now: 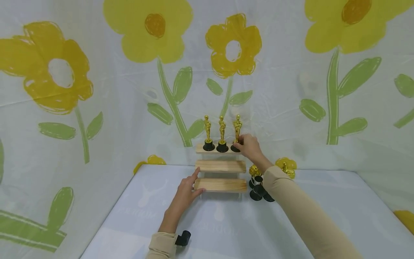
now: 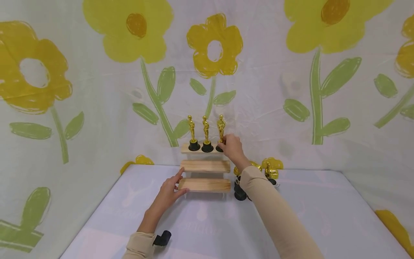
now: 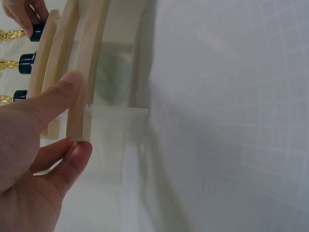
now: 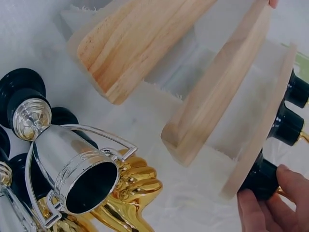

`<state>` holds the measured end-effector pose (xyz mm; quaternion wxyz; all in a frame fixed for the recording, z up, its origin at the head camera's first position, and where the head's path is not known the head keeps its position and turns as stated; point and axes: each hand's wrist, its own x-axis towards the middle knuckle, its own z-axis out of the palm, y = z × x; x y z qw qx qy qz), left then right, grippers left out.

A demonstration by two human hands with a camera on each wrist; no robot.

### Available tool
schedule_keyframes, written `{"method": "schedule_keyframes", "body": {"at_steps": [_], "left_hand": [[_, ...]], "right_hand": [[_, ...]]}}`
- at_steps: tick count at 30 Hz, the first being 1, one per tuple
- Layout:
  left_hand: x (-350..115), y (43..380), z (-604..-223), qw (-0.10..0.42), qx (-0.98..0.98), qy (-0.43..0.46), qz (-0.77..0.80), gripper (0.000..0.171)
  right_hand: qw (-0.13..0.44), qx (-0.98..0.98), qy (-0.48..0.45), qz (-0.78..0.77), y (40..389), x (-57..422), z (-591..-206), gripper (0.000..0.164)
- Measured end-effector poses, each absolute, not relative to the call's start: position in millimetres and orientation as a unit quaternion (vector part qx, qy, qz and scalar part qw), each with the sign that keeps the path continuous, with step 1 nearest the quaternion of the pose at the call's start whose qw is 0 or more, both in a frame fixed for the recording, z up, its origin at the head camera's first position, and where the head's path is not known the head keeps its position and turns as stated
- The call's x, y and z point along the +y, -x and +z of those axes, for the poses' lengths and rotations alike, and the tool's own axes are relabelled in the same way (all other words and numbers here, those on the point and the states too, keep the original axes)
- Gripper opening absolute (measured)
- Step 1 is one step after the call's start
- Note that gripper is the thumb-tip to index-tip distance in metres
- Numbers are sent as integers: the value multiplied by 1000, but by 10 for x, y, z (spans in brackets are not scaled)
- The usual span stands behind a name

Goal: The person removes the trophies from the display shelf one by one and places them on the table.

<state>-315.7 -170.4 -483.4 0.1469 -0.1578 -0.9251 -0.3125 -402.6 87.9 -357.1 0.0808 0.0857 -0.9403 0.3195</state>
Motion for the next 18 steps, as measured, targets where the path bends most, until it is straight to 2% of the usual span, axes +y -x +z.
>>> {"method": "schedule_keyframes", "body": {"at_steps": [18], "left_hand": [[-1701,3155,-4829,149,-923,158,-318,82]], "right_hand": [[95,-937,-100,322,3950,911,-3617,26]]}}
